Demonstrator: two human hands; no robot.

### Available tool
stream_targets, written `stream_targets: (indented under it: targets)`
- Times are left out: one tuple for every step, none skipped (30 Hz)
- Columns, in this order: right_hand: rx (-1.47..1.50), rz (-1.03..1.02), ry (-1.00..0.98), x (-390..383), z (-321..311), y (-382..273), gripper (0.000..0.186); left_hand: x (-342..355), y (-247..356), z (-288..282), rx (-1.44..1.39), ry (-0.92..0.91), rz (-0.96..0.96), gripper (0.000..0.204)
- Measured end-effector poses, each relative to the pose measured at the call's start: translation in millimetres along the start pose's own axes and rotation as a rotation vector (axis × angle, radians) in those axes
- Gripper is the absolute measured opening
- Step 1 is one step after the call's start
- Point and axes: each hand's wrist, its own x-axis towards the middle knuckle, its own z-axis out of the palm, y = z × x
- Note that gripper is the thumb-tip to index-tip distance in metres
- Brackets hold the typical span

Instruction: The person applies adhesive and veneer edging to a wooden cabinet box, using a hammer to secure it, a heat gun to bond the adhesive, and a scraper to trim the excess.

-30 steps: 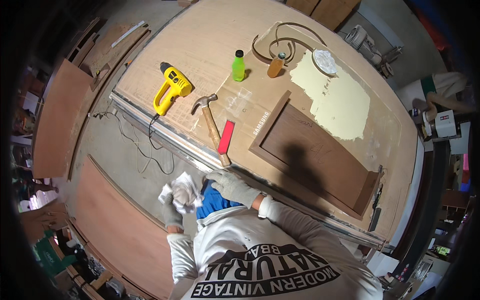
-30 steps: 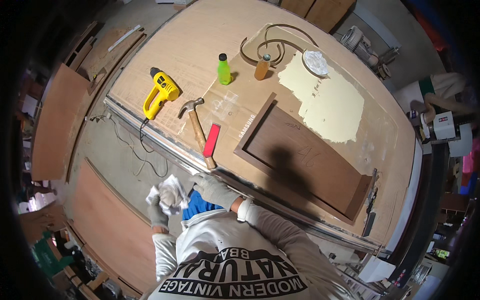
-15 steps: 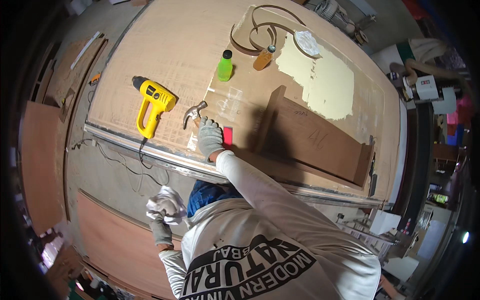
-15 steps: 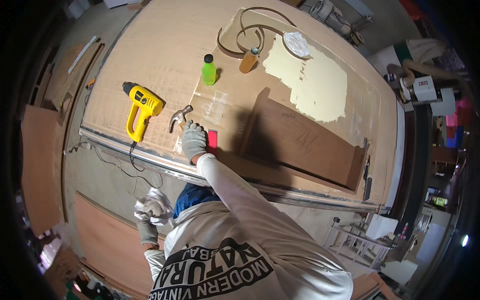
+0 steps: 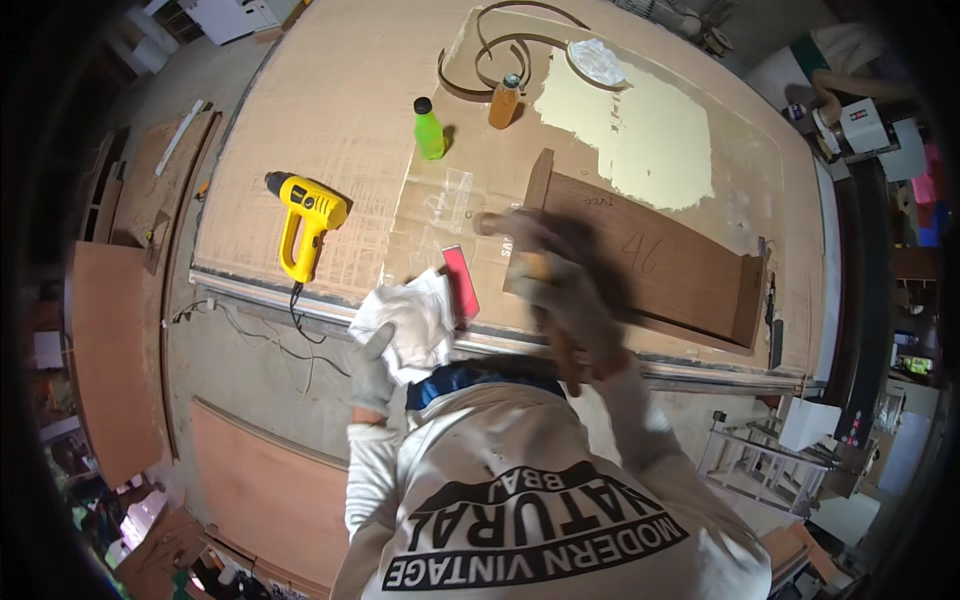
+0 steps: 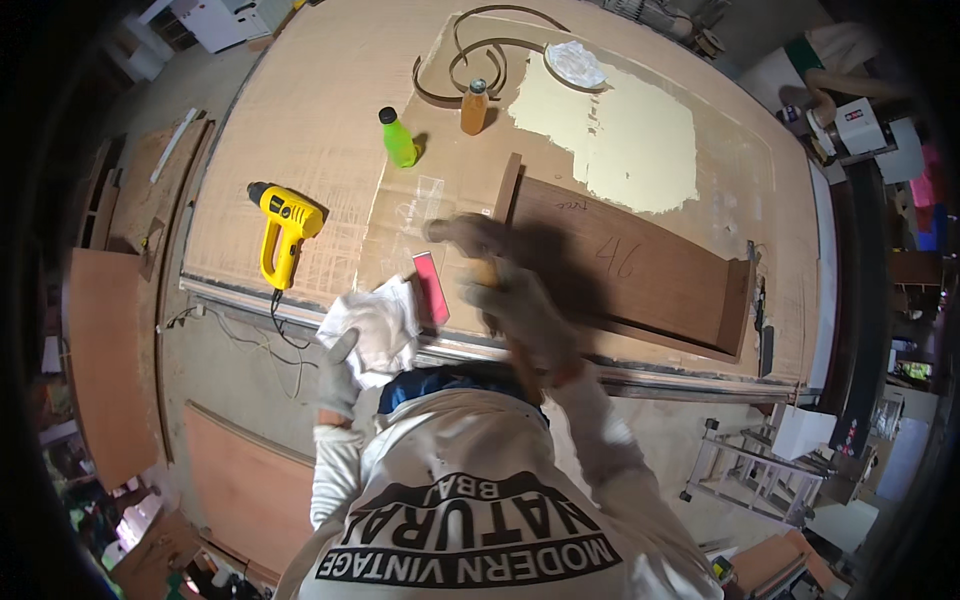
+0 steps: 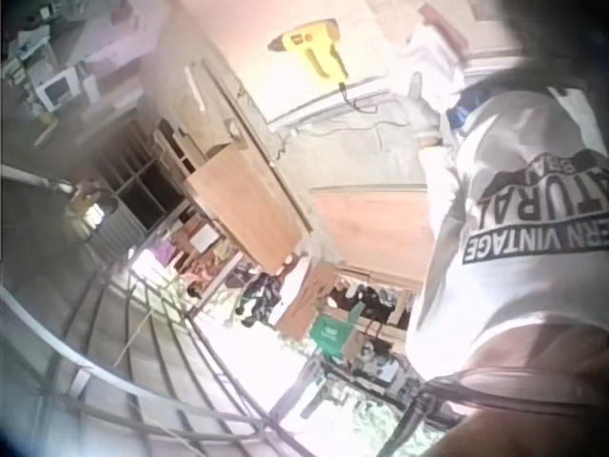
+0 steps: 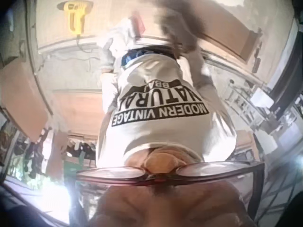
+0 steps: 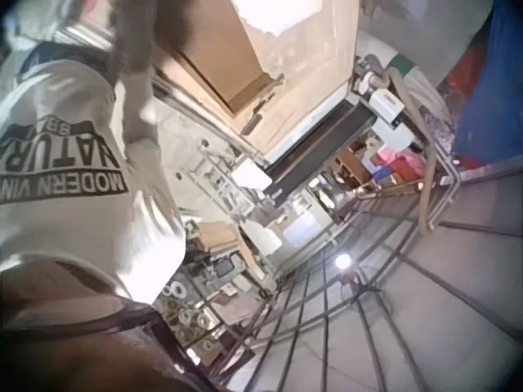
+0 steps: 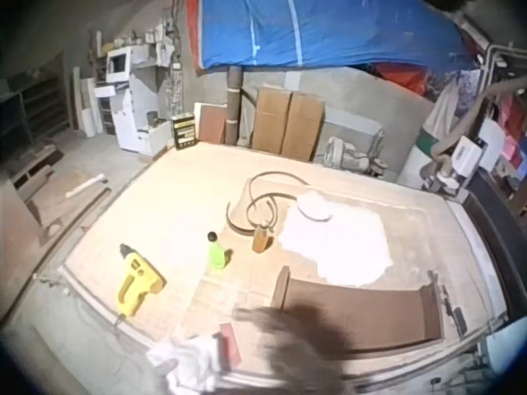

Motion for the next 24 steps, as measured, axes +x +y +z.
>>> stream_targets:
  targets:
    - [-0.055,0.030,0.065,-25.9,-32.8,1.5,0.016,0.4,-4.2,35.4,-0.003,-0.063,0.014,0.049]
    - [-0.037,0.009,0.136,-50.8,-51.4,-5.8,0.017,1.5,-13.6,65.0,-0.013,-0.123,0.032,0.049]
    - [-0.026,0.020,0.183,-71.0,-69.1,-3.9,0.017,5.1,-27.3,88.9,-0.006,-0.097,0.028,0.048]
    - [-0.015,0.032,0.232,-91.2,-87.1,-2.3,0.018,10.2,-38.9,110.6,0.002,-0.073,0.024,0.047]
    - [-0.014,0.078,0.260,-107.5,-105.3,8.0,0.019,19.6,-54.6,121.9,0.150,-0.015,0.082,0.044]
    - [-0.013,0.126,0.281,-118.8,-114.7,18.8,0.020,31.7,-73.9,125.9,0.298,0.053,0.141,0.040]
    - [-0.184,0.067,0.219,-126.8,-117.4,29.3,0.027,44.1,-95.9,129.8,0.403,0.132,0.279,0.030]
    - [-0.360,0.001,0.154,-132.1,-121.0,40.7,0.034,54.5,-106.8,121.8,0.614,0.146,0.182,0.028]
    - [-0.454,-0.058,0.109,-131.7,-123.6,52.5,0.037,56.6,-116.2,127.8,0.580,0.178,0.203,0.027]
    - [-0.547,-0.119,0.074,-132.3,-126.7,63.3,0.040,58.2,-126.8,135.4,0.541,0.203,0.220,0.027]
    - [-0.554,-0.169,0.047,-127.0,-118.7,76.3,0.038,58.0,-128.9,135.3,0.542,0.200,0.189,0.028]
    - [-0.557,-0.194,0.039,-118.3,-109.7,82.2,0.037,57.9,-130.3,130.4,0.538,0.198,0.159,0.029]
    - [-0.562,-0.218,0.037,-110.4,-101.5,86.9,0.036,58.8,-131.1,130.2,0.533,0.191,0.130,0.030]
    - [-0.554,-0.215,0.054,-97.2,-89.8,88.4,0.037,56.2,-131.8,135.5,0.513,0.195,0.147,0.031]
    - [-0.546,-0.207,0.076,-86.7,-80.7,86.9,0.037,51.6,-131.6,145.0,0.493,0.196,0.159,0.033]
    - [-0.544,-0.244,0.073,-79.1,-73.7,80.0,0.037,48.1,-132.9,147.5,0.467,0.206,0.171,0.034]
    - [-0.540,-0.282,0.071,-72.6,-67.3,69.8,0.038,47.8,-132.5,146.4,0.472,0.231,0.151,0.039]
    - [-0.540,-0.315,0.065,-68.4,-62.9,58.8,0.039,46.6,-133.7,145.7,0.449,0.242,0.160,0.040]
    - [-0.600,-0.451,0.050,-67.5,-59.4,43.6,0.044,45.3,-133.2,146.9,0.428,0.250,0.169,0.041]
    - [-0.618,-0.514,0.033,-64.4,-57.9,33.7,0.046,43.8,-132.6,147.5,0.408,0.258,0.177,0.042]
    - [-0.629,-0.580,0.012,-61.3,-54.3,25.1,0.047,45.7,-136.2,140.0,0.391,0.248,0.196,0.043]
    - [-0.638,-0.646,-0.010,-58.4,-50.3,20.3,0.049,48.5,-139.9,133.0,0.375,0.239,0.216,0.043]
    - [-0.653,-0.671,-0.017,-58.8,-42.2,20.0,0.047,50.5,-142.9,125.5,0.359,0.231,0.237,0.044]
    - [-0.789,-0.529,-0.051,-51.6,-46.7,36.4,0.046,53.9,-144.1,127.1,0.365,0.230,0.230,0.045]
